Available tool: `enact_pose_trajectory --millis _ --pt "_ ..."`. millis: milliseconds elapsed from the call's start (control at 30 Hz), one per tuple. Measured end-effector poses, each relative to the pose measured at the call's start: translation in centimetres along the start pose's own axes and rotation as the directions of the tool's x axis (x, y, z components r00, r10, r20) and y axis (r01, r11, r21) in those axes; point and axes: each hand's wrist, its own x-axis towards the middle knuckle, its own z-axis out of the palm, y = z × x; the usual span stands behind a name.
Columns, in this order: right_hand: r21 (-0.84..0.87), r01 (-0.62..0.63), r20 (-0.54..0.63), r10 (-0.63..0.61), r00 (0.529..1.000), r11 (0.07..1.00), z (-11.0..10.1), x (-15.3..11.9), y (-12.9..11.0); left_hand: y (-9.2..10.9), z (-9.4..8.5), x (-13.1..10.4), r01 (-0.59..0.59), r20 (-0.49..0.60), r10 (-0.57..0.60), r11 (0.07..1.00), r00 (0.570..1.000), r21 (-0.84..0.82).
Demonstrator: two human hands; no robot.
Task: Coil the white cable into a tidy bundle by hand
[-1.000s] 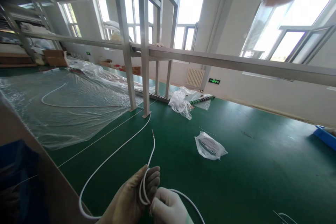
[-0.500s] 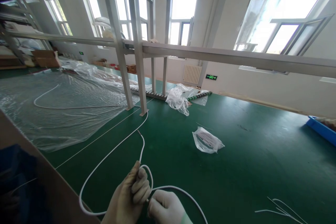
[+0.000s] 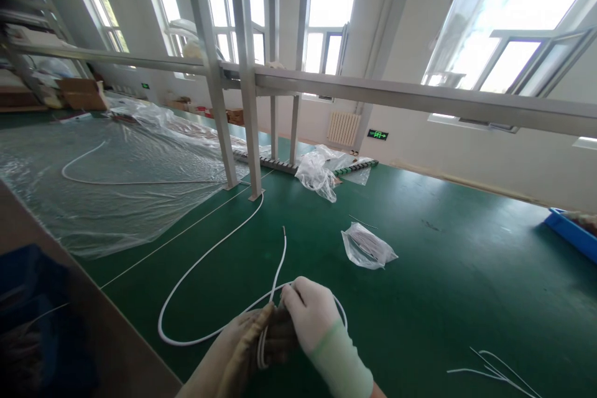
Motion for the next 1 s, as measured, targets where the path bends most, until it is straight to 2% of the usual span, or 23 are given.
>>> enact_pose_trajectory --millis 67,133,200,267,367,433,500,600,700,767,833,933,1000 --pt "-0.061 0.096 -0.029 -0.098 0.995 0.994 1.7 -1.4 0.4 0.1 -0.1 0.1 -0.098 -0.111 0.1 0.995 0.989 0.032" --pt "-0.128 0.199 -0.041 -0.205 0.978 0.972 3.6 -2.5 1.8 0.2 -0.2 0.1 -0.147 -0.21 0.15 0.989 0.966 0.03" --pt "-0.161 0.275 -0.025 -0.283 0.959 0.948 5.1 -3.1 3.7 0.2 -0.2 0.2 -0.149 -0.254 0.124 0.986 0.959 -0.08" --pt "-0.137 0.295 0.036 -0.293 0.955 0.946 5.8 -3.2 5.7 0.4 -0.2 0.4 -0.14 -0.263 0.081 0.967 0.961 -0.214" --pt "-0.123 0.232 0.121 -0.217 0.969 0.965 4.8 -2.3 7.4 1.3 -0.4 0.3 -0.19 -0.226 0.123 0.934 0.966 -0.303" --pt "-0.148 0.157 0.066 -0.149 0.987 0.976 3.0 -1.2 7.3 1.8 -0.7 -0.2 -0.22 -0.146 0.185 0.933 0.972 -0.285" --pt "-0.154 0.091 -0.017 -0.095 0.995 0.984 1.0 0.2 6.4 2.0 -0.9 -0.7 -0.217 -0.049 0.211 0.959 0.976 -0.183" --pt "-0.144 0.069 -0.054 -0.078 0.996 0.987 -1.2 2.1 3.9 1.4 -1.2 -0.9 -0.132 0.065 0.129 0.99 0.99 0.055" --pt "-0.168 0.102 -0.068 -0.115 0.991 0.981 -1.7 2.5 1.3 0.4 -1.1 -0.5 -0.013 0.067 0.005 0.992 0.998 0.126" --pt "-0.18 0.135 -0.078 -0.151 0.985 0.974 -0.7 1.6 0.2 -0.2 -1.0 -0.2 -0.028 0.006 0.027 0.995 1.0 0.095" --pt "-0.177 0.172 -0.088 -0.19 0.978 0.969 1.1 0.3 0.0 -0.5 -1.0 0.0 -0.114 -0.077 0.12 0.991 0.99 0.071" --pt "-0.25 0.248 -0.045 -0.267 0.963 0.936 4.7 -1.8 2.1 -0.2 -1.0 0.6 -0.198 -0.237 0.182 0.979 0.954 -0.046" --pt "-0.313 0.242 0.027 -0.246 0.969 0.918 6.7 -2.6 4.7 0.6 -1.1 1.0 -0.233 -0.313 0.172 0.958 0.934 -0.168"
